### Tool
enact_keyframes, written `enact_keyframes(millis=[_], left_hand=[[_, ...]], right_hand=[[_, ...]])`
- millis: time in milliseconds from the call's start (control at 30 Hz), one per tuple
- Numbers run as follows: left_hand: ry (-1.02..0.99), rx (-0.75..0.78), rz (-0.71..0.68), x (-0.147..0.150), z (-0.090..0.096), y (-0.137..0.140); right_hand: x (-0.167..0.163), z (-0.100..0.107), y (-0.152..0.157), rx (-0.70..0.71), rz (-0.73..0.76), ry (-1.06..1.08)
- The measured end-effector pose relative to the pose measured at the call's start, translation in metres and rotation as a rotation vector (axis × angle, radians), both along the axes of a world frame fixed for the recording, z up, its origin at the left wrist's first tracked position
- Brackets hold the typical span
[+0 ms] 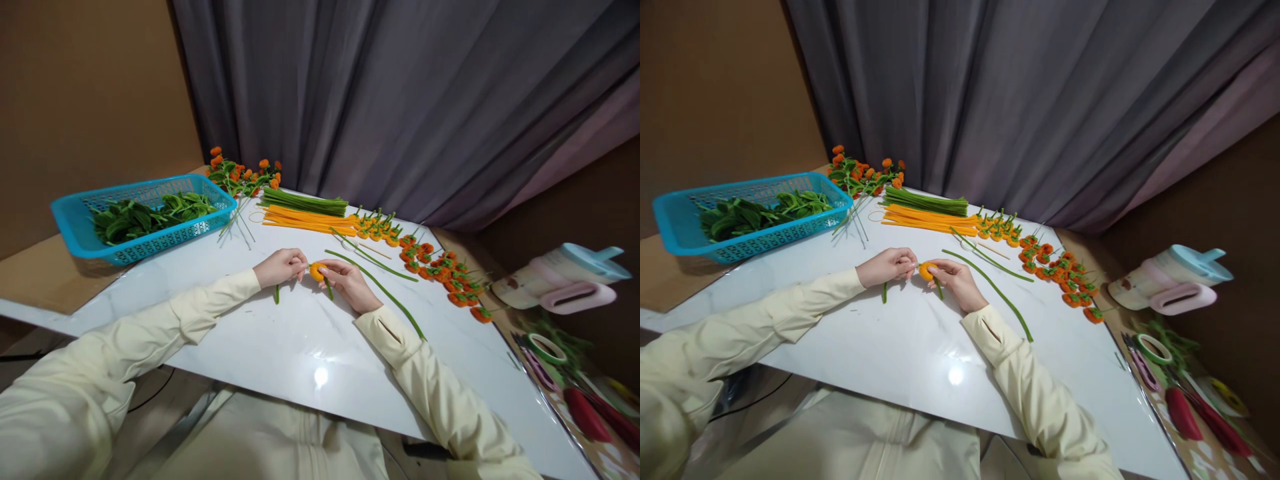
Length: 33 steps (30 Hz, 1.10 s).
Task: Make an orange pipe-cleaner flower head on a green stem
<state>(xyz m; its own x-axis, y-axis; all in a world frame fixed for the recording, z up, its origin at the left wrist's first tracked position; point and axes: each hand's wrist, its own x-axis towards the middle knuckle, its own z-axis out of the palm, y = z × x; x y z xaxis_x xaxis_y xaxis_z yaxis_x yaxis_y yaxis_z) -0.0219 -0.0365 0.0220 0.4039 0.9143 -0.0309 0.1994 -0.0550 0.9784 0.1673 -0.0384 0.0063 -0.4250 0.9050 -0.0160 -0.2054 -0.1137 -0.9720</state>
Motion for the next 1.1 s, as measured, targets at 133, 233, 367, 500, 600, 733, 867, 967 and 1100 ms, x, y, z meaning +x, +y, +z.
enact_keyframes(millis=[133, 233, 367, 500, 600, 733, 867, 967, 1100], left_hand=[[-0.016, -0.013, -0.019, 0.001, 0.001, -0.003], [-0.039, -0.024, -0.023, 0.001, 0.001, -0.002], [-0.089, -0.040, -0.015, 0.001, -0.001, 0.003], [-0.129, -0.126, -0.036, 0.001, -0.003, 0.008], [-0.178, -0.225, -0.063, 0.002, -0.005, 0.006], [-0.196, -0.216, -0.044, 0.003, -0.006, 0.005], [-0.232, -0.198, 0.092, 0.001, 0.000, 0.008], [-0.196, -0.265, 0.032, 0.001, 0.003, 0.007], [-0.155, -0.278, -0.081, 0.002, 0.001, 0.003]], right_hand=[[0.000, 0.000, 0.000, 0.017, 0.032, -0.030], [0.000, -0.001, 0.002, 0.032, 0.050, -0.029], [0.000, -0.004, 0.003, 0.033, 0.032, 0.004], [-0.001, -0.004, 0.002, 0.030, 0.037, 0.014], [-0.002, -0.004, 0.001, 0.067, 0.074, -0.024], [-0.001, -0.006, 0.001, 0.100, 0.059, -0.021], [-0.001, -0.008, 0.003, 0.081, 0.046, 0.015], [-0.002, -0.006, 0.001, 0.083, 0.073, -0.005], [-0.004, 0.000, -0.004, 0.139, 0.117, -0.105]])
